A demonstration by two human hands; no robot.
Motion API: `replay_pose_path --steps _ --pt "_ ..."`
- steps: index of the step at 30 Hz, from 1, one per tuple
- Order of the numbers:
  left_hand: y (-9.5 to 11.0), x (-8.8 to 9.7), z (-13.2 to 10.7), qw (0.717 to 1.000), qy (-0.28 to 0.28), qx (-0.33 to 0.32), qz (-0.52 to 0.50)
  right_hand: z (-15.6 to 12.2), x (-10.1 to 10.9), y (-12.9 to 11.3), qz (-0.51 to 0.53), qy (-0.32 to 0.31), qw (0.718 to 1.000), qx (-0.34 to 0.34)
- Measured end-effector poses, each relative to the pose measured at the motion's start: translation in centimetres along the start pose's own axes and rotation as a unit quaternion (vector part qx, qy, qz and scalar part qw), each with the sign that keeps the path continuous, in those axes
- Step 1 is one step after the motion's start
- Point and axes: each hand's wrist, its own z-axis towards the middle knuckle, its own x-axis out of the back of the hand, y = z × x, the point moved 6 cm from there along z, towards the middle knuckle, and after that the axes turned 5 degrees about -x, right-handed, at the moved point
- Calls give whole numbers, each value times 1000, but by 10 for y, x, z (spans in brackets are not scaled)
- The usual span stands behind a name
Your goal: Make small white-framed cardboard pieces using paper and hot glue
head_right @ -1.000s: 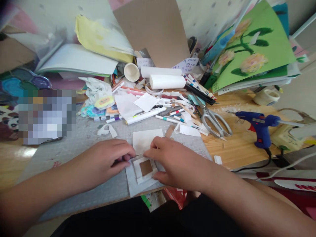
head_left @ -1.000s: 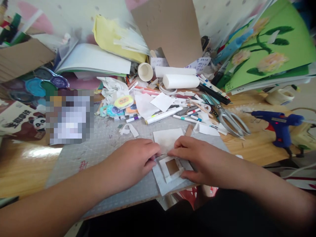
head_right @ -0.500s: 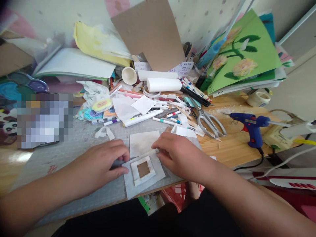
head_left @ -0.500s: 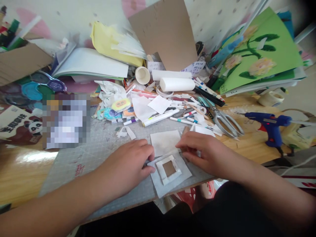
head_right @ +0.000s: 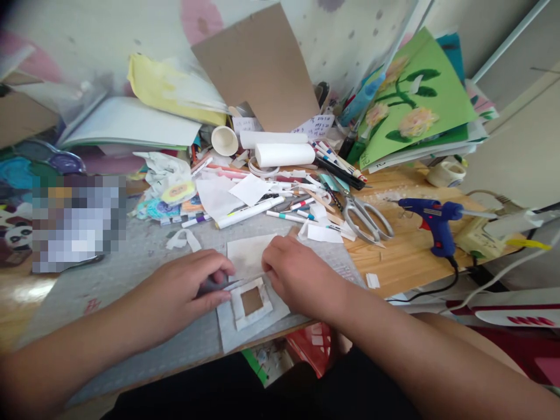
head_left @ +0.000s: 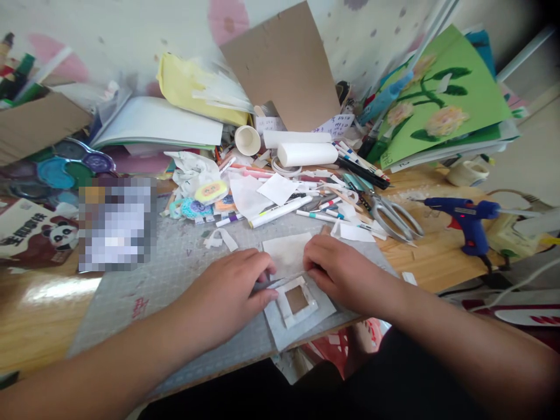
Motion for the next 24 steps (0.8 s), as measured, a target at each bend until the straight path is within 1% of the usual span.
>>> replay_pose_path --steps 6,11,14,17,20,24 --pt "2 -4 2 1000 6 1 16 -2 0 4 14 -7 1000 -20" --pt "2 -4 2 1000 7 -2 24 -1 -4 0 -3 -17 1000 3" --pt "2 -4 1 1000 10 0 14 -1 -1 -2 -1 -4 1000 5" --pt "2 -3 2 1000 12 0 6 -3 5 -3 23 8 1000 -1" --pt "1 -3 2 1000 10 -2 0 -6 7 -2 54 8 998 -13" --pt "2 -4 2 1000 6 -8 -21 -9 5 5 131 -14 989 -60"
